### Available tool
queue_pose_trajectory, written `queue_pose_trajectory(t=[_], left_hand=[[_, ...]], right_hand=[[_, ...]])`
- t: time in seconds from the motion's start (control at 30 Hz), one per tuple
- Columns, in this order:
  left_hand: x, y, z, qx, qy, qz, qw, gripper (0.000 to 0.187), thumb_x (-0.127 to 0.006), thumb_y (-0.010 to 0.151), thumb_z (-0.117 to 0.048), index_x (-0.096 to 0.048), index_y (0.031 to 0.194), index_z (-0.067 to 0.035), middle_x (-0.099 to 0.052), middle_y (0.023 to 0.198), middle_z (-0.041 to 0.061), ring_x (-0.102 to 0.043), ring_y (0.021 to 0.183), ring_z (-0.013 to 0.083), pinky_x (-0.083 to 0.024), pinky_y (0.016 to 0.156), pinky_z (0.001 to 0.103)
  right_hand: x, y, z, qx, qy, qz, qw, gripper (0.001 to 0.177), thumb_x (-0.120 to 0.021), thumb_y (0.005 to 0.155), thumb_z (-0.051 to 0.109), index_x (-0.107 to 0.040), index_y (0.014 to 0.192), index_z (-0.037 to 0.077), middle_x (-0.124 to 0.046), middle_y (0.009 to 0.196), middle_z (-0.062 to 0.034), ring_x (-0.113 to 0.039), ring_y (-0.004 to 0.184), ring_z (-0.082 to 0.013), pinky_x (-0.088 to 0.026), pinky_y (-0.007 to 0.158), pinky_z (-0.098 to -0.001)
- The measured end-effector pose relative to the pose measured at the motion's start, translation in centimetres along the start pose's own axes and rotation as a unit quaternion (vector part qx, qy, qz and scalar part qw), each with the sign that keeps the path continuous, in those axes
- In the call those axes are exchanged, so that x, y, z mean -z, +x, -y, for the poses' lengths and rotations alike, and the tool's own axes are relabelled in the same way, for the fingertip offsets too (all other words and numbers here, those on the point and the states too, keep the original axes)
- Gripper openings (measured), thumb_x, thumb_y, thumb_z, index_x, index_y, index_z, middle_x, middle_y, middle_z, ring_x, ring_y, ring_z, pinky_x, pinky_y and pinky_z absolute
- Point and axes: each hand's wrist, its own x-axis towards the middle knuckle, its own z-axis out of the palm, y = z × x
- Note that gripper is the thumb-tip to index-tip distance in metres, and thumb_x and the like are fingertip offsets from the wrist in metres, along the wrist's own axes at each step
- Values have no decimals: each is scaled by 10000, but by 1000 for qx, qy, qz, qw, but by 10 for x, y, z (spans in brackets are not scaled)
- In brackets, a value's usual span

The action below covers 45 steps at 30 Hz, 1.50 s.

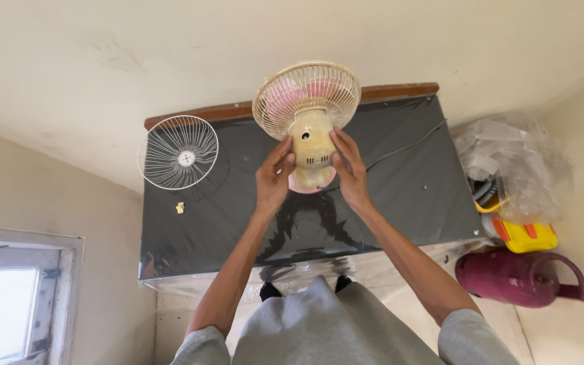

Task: The person disassembles a small electric fan on a table. They remove the front grille, then use a screwdriver to unscrew and remove the rear motor housing cover, exposing the internal motor components.

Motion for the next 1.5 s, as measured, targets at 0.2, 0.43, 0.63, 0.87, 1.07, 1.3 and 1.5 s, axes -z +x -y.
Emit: queue_pose_trajectory(t=[0.2,0.43,0.63,0.87,1.07,1.3,1.5], left_hand=[[3,-3,1,25,-35,25,999,444,-598,1037,-153,-527,1462,-47,-492,1535,135,-579,1333,281,-577,1051,376],[20,-22,14,72,37,5,997,440,-525,1082,-281,-572,1417,0,-621,1420,175,-629,1303,277,-614,1004,384],[26,-42,17,126,82,-3,989,502,-513,1062,-378,-614,1367,7,-682,1328,175,-654,1260,278,-602,989,393],[27,-49,16,145,99,9,985,471,-504,1063,-371,-652,1317,-4,-729,1261,153,-685,1227,257,-600,970,391],[35,-59,15,144,142,7,979,451,-517,1055,-362,-661,1315,-22,-736,1249,151,-698,1199,252,-597,953,386],[37,-63,22,141,64,21,988,400,-536,1066,-291,-621,1348,-21,-747,1193,183,-753,1094,262,-606,953,362],[22,-33,1,93,19,47,994,595,-627,1034,-281,-394,1546,-85,-524,1495,230,-577,1328,313,-554,1003,381]], right_hand=[[11,-6,-3,-67,99,14,993,470,-545,1062,313,-529,1482,102,-417,1572,-87,-457,1438,-216,-516,1104,-365],[66,-55,-48,-175,-330,-61,926,363,-629,974,168,-668,1327,91,-660,1286,-134,-643,1223,-293,-531,1017,-406],[80,-95,-63,-300,-485,37,821,415,-742,898,277,-657,1243,64,-594,1210,-210,-588,1149,-412,-502,936,-513],[68,-106,-68,-280,-487,26,827,401,-748,891,244,-638,1224,49,-582,1158,-200,-585,1162,-390,-509,917,-514],[73,-113,-83,-270,-491,13,828,335,-735,906,221,-670,1175,31,-626,1145,-222,-647,1055,-425,-528,902,-500],[86,-130,-73,-276,-472,-15,837,305,-751,817,195,-720,1049,1,-713,1023,-215,-710,916,-397,-562,829,-475],[88,-120,-34,-206,-416,-77,882,273,-751,822,180,-712,1003,-22,-743,840,-165,-750,772,-312,-587,727,-401]])
